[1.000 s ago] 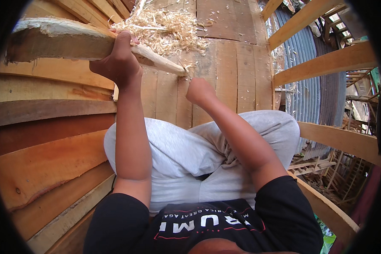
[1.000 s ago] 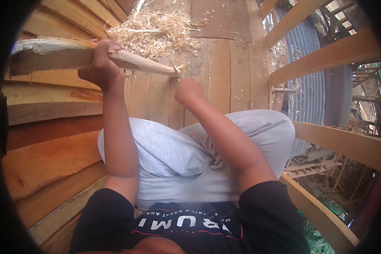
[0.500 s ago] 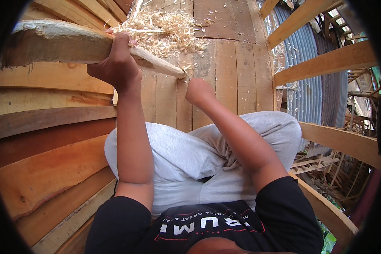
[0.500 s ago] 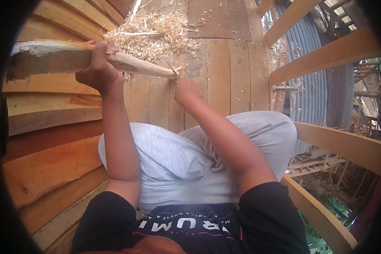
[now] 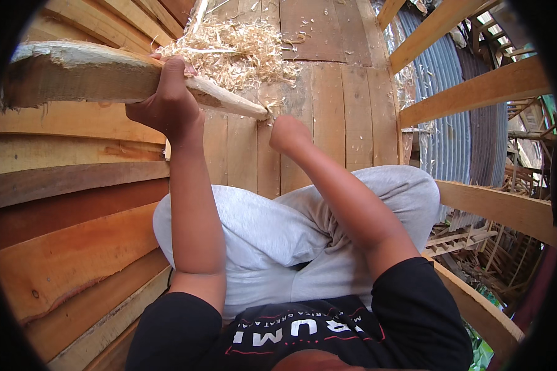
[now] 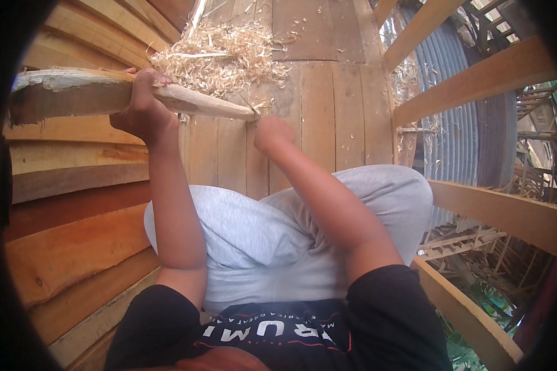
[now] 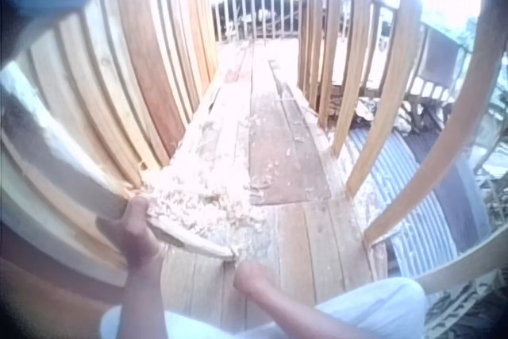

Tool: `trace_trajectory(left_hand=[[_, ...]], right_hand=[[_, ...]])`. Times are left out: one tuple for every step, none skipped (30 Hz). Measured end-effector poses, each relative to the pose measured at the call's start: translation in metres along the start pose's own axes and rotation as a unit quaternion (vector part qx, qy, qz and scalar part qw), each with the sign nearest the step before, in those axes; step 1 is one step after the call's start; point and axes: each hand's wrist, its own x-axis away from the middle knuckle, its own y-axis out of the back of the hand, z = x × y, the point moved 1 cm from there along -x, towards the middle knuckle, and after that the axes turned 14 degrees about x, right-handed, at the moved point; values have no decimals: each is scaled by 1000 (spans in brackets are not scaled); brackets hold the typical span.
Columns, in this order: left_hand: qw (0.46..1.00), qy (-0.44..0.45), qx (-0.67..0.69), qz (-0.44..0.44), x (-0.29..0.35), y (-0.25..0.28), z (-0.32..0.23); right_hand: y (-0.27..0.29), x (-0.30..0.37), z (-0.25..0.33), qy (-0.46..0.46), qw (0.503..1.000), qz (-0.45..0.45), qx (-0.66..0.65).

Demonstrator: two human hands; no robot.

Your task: The person carves a long piece of wood using a knife, removing bark and shaping the surface. Wood shavings accumulate on the floor as the person continues to shave and smooth the wood.

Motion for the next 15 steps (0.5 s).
trace_trajectory(left_hand=[[1000, 1, -3, -3, 0, 0, 0], [1000, 1, -8, -7, 1, 2, -1], [1000, 1, -13, -10, 0, 2, -1], [1000, 2, -6, -7, 0, 2, -1], [1000, 3, 0, -3, 0, 3, 0], [1000, 5, 5, 0, 0, 4, 1], [1000, 9, 0, -8, 1, 4, 0], [1000, 13, -4, -15, 3, 2, 0], [1000, 17, -8, -22, 4, 1, 0], [1000, 16, -4, -16, 4, 1, 1], [1000, 14, -2, -11, 4, 1, 1], [1000, 12, 1, -5, 3, 2, 1], [1000, 11, 2, -5, 3, 1, 0], [1000, 11, 1, -4, 4, 2, 0], [1000, 12, 1, -4, 4, 2, -1]], right_hand=[[-1, -1, -1, -3, 1000, 1, -1], [-2, -1, -1, -5, 1000, 4, -2], [-2, -2, -1, -3, 1000, 5, 0], [-3, -3, 0, -1, 1000, 7, 2], [-3, -3, 0, 0, 1000, 10, 4], [-4, -4, 0, -2, 1000, 6, 4], [-5, -4, 0, -4, 1000, 2, 4], [-5, -5, -1, -7, 1000, -3, 4], [-6, -7, -2, -8, 1000, -5, 3], [-9, -10, -4, -10, 1000, -8, 2], [-9, -11, -3, -10, 1000, -11, 1], [-9, -11, -2, -11, 1000, -11, 2], [-9, -11, -2, -11, 1000, -11, 3], [-10, -10, -2, -12, 1000, -10, 4], [-10, -9, -2, -9, 1000, -7, 6]])
